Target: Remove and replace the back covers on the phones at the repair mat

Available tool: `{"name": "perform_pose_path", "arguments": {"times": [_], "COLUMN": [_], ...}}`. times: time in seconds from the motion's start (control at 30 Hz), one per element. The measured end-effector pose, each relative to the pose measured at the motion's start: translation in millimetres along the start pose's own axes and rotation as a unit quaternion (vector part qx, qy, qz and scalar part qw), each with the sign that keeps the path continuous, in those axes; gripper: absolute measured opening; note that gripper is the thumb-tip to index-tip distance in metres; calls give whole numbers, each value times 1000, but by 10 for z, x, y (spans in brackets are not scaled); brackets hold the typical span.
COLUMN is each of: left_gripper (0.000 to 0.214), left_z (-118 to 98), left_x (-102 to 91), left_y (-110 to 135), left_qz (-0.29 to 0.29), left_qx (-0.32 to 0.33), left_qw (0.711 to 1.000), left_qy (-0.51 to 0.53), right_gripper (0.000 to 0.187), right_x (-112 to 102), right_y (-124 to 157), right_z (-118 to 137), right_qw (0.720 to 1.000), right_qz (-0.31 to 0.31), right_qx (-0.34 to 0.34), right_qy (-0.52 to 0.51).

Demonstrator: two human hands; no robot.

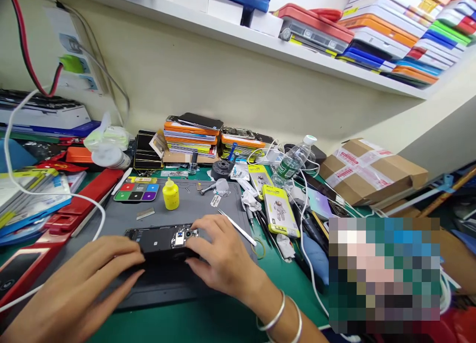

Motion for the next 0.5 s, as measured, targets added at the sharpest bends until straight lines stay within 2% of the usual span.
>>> {"name": "perform_pose_path", "arguments": {"times": [0.1, 0.2, 0.37, 0.5], "left_gripper": [28, 23, 16, 27], "left_z": [30, 101, 144, 205], "left_x": [-67, -58, -6, 17], "left_y": [208, 396, 708, 931], "left_qz": [-47, -69, -63, -26], "left_qx": [-30, -79, -105, -110], "left_qw": [998, 994, 990, 992], "left_qy": [6, 33, 72, 57], "right_gripper": [7, 8, 14, 16], "right_x": [-90, -135, -96, -6], "right_y": [40, 127, 321, 452], "right_z": [110, 196, 301, 332], "right_qw": [1000, 1000, 999, 997], "right_qz": [-3, -15, -37, -35], "right_qx": [-13, -5, 21, 48], "right_qy": [8, 8, -24, -42]}}
Point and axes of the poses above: each hand's wrist, its own y-axis away from the middle knuckle, its own x-axis out of the palm, z = x × y, the point moved 6 cm from there along -y, towards the middle knuckle
